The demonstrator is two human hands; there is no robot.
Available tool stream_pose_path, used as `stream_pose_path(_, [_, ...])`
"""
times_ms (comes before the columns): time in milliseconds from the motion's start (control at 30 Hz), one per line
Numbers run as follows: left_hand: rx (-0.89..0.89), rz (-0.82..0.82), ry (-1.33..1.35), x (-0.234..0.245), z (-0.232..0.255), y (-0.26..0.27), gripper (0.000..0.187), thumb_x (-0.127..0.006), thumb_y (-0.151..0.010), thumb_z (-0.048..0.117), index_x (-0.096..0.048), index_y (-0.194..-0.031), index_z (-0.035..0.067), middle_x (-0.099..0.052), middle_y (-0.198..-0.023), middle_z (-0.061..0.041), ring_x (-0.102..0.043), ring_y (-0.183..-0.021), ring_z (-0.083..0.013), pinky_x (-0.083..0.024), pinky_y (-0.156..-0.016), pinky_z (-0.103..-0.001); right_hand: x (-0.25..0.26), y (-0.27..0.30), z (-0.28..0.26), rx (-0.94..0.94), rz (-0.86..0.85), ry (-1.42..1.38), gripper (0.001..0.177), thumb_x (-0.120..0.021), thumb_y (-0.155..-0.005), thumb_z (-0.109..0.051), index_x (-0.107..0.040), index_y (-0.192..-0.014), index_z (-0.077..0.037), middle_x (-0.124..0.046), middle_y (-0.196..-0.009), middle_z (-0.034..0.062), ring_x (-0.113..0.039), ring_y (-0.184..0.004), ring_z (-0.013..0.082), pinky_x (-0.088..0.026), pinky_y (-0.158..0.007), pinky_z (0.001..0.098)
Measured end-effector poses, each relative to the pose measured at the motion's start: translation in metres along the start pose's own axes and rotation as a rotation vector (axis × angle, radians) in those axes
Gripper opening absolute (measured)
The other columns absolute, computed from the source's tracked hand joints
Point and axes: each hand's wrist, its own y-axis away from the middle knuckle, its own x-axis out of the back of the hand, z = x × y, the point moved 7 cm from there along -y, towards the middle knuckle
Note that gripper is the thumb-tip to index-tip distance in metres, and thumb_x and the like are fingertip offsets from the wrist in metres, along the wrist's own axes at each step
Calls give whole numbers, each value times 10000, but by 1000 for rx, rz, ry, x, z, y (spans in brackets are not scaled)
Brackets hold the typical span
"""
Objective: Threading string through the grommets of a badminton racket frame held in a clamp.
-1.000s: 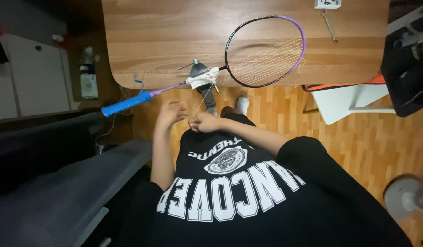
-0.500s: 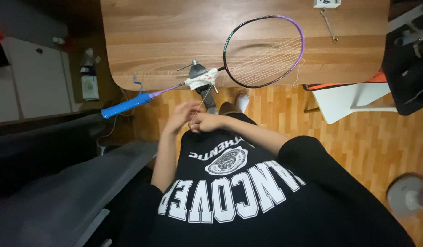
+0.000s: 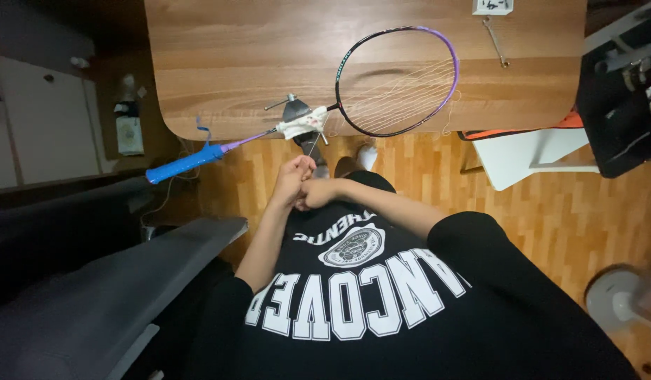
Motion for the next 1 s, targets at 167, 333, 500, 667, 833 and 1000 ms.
stream_pose_path(167, [103, 76, 254, 23, -44, 46, 244, -506, -1090, 173, -619, -904, 62, -479, -645, 31, -434, -571, -84, -419, -589, -236, -49, -8, 22, 221, -230, 191, 288, -660, -793, -171, -755, -1044, -67, -783, -973, 116, -722, -930, 270, -540, -839, 443])
stream_pose_path(333, [-70, 412, 766, 65, 5, 107, 201, -498, -852, -35, -607, -902, 126, -482, -702, 4, -433, -608, -129, -383, -564, -271, 7, 15, -58, 114, -75, 214, 258, -599, -1017, -297, -734, -1085, -88, -769, -984, 122, -718, -896, 254, -555, -822, 413])
stream_pose_path(500, [-414, 469, 945, 150, 36, 175, 187, -499, -1067, 189, -568, -909, 115, -325, -665, 19, -274, -569, -102, -249, -498, -259, 99, 26, -68, -10, 481, -571, 357, -615, -982, -236, -572, -1302, -83, -720, -1130, 107, -692, -870, 234, -535, -698, 359])
stream_pose_path(667, [-348, 615, 366, 141, 37, 190, 245, -487, -1125, 263, -534, -951, 97, -311, -650, 48, -263, -542, -77, -238, -484, -245, 94, 17, -30, 116, 539, -1476, 167, -497, -1029, -196, -516, -951, -50, -524, -730, 28, -494, -563, 152, -396, -506, 306])
stream_pose_path(833, [-313, 600, 511, 154, -11, 177, 155, -511, -1060, 204, -548, -951, 101, -372, -664, 40, -299, -524, -76, -244, -456, -241, 66, -1, 14, 89, 266, -1055, 111, -530, -862, -42, -500, -772, -100, -413, -573, -20, -370, -421, 122, -296, -391, 305])
stream_pose_path(1000, [-223, 776, 399, 192, -54, 209, 43, -576, -1020, 92, -614, -1014, 109, -505, -813, 13, -378, -611, -97, -295, -512, -254, -39, 8, -120, 429, -318, -179, 137, -577, -958, -94, -608, -856, -8, -581, -814, 60, -546, -786, 214, -466, -745, 382])
